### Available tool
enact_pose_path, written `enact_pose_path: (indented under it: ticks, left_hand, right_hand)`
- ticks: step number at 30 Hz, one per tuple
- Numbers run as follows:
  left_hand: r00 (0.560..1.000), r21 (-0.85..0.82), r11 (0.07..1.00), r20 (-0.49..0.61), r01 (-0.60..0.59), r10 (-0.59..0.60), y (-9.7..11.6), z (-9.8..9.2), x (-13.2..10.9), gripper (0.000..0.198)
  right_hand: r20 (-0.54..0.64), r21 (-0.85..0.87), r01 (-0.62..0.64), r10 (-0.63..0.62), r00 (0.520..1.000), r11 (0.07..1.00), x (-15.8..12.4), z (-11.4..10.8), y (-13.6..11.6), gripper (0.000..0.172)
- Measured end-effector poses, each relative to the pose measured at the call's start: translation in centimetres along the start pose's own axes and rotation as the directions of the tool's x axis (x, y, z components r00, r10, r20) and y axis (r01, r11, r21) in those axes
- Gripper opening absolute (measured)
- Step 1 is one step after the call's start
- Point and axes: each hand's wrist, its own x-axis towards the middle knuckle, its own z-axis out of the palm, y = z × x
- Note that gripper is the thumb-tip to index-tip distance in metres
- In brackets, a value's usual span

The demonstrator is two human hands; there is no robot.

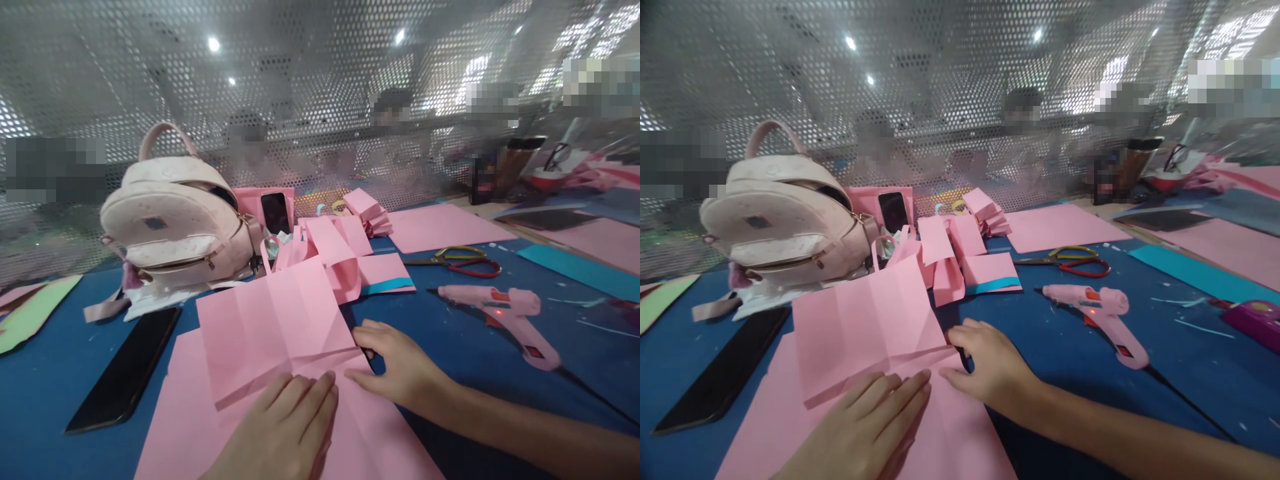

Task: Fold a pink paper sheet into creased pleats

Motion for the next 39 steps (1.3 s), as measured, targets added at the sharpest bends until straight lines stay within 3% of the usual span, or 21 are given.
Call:
enact_pose_path:
  ticks: [12, 24, 39]
  left_hand:
    - [1.0, -0.023, 1.0, 0.011, 0.005, -0.005, -0.8, 0.2, -0.5, 0.046]
    - [0.999, -0.039, 0.999, 0.029, -0.032, 0.033, -0.9, 0.2, -0.8, 0.039]
    - [1.0, -0.043, 0.999, 0.019, 0.003, -0.002, -0.8, 0.3, -0.7, 0.042]
  right_hand:
    - [-0.021, -0.034, -0.058, 0.057, 0.998, 0.998, 0.0, -0.1, 0.4, 0.028]
    - [-0.087, -0.076, 0.241, -0.248, 0.965, 0.967, -0.9, 0.5, 0.5, 0.025]
    - [-0.003, -0.087, 0.294, -0.296, 0.955, 0.952, -0.9, -0.3, 0.5, 0.021]
